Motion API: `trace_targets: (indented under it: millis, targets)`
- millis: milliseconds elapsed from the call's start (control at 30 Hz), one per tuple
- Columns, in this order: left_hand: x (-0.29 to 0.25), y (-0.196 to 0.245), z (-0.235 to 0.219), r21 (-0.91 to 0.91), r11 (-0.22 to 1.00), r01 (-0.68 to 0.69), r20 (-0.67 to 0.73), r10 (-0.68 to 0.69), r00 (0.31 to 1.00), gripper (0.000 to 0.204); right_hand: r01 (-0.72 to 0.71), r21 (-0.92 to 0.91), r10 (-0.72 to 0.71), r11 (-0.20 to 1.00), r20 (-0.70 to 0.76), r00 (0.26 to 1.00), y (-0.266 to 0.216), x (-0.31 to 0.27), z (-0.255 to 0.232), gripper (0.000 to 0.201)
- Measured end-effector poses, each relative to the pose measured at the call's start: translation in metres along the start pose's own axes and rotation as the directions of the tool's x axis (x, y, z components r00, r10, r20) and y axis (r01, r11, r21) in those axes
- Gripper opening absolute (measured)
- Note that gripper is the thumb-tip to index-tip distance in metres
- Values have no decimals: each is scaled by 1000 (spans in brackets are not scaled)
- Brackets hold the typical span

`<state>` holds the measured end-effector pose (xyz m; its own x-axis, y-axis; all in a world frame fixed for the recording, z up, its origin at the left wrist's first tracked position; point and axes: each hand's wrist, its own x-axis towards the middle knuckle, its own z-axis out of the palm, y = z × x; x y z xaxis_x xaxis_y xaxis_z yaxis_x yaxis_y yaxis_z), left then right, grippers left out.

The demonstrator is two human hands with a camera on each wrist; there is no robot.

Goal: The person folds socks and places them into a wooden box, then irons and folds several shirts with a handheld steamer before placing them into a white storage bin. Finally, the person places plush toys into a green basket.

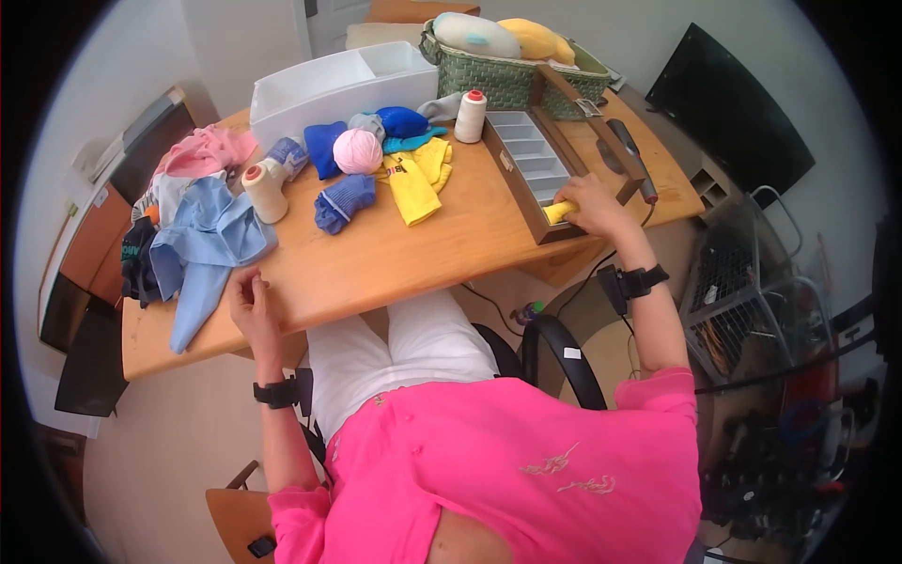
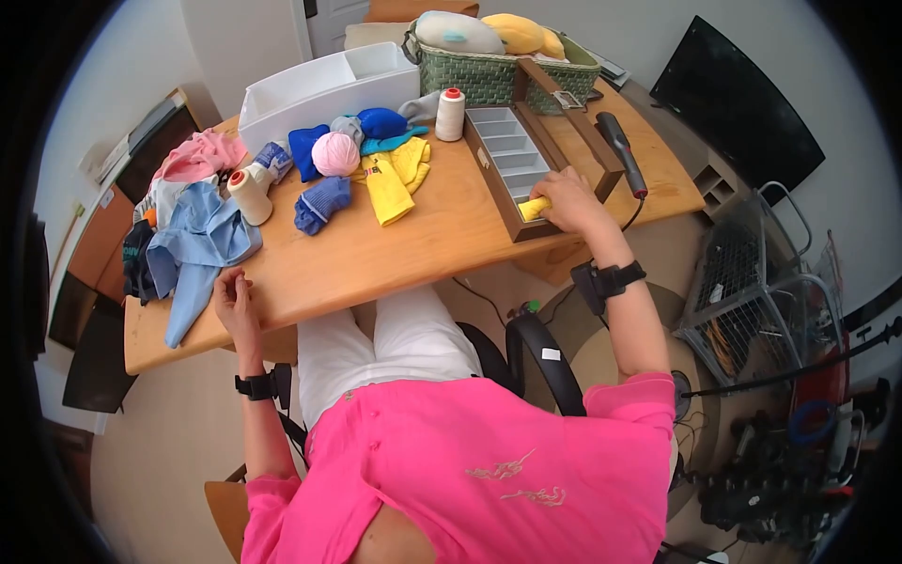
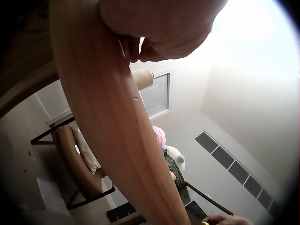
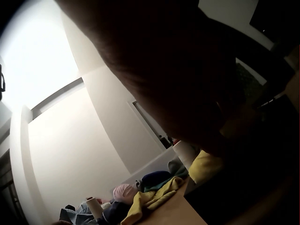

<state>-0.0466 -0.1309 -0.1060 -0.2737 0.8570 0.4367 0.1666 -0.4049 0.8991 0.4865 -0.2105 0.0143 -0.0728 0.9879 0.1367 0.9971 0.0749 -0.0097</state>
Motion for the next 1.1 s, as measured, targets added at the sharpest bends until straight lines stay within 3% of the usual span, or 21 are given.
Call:
trace_targets:
  millis: [33, 233, 633, 700, 800, 933, 1033, 1100]
  targets:
    - [0, -2, -1, -11, 1000, 3, 2, -3, 1000, 12, 12, -62, -14, 998, -27, 1000, 0, -1, -1, 27]
    - [-1, -5, -1, -18, 1000, 14, 1, -14, 1000, 12, -38, 129, 30, 991, 65, 997, 0, 5, 2, 28]
    - [0, -5, -2, 31, 999, 32, 33, -33, 999, 12, -220, 57, 204, 974, 207, 957, -13, 19, -2, 28]
    - [2, -5, -4, 23, 998, 52, 57, -53, 997, 12, -200, 107, 178, 974, 188, 966, -12, 17, -3, 26]
    - [5, 16, 0, -16, 978, 208, 67, -207, 976, 12, -206, 246, 165, 947, 179, 970, -4, 11, -7, 26]
    - [23, 39, 19, -114, 978, 174, 180, -152, 972, 13, -276, 387, 219, 880, 186, 958, -1, 3, -16, 26]
    - [41, 68, 45, -133, 979, 156, 310, -108, 945, 14, -131, 331, 169, 934, -87, 982, -22, 1, -30, 24]
    - [53, 79, 72, -180, 969, 171, 367, -95, 925, 14, -144, 440, 226, 887, -141, 964, -53, 10, -47, 25]
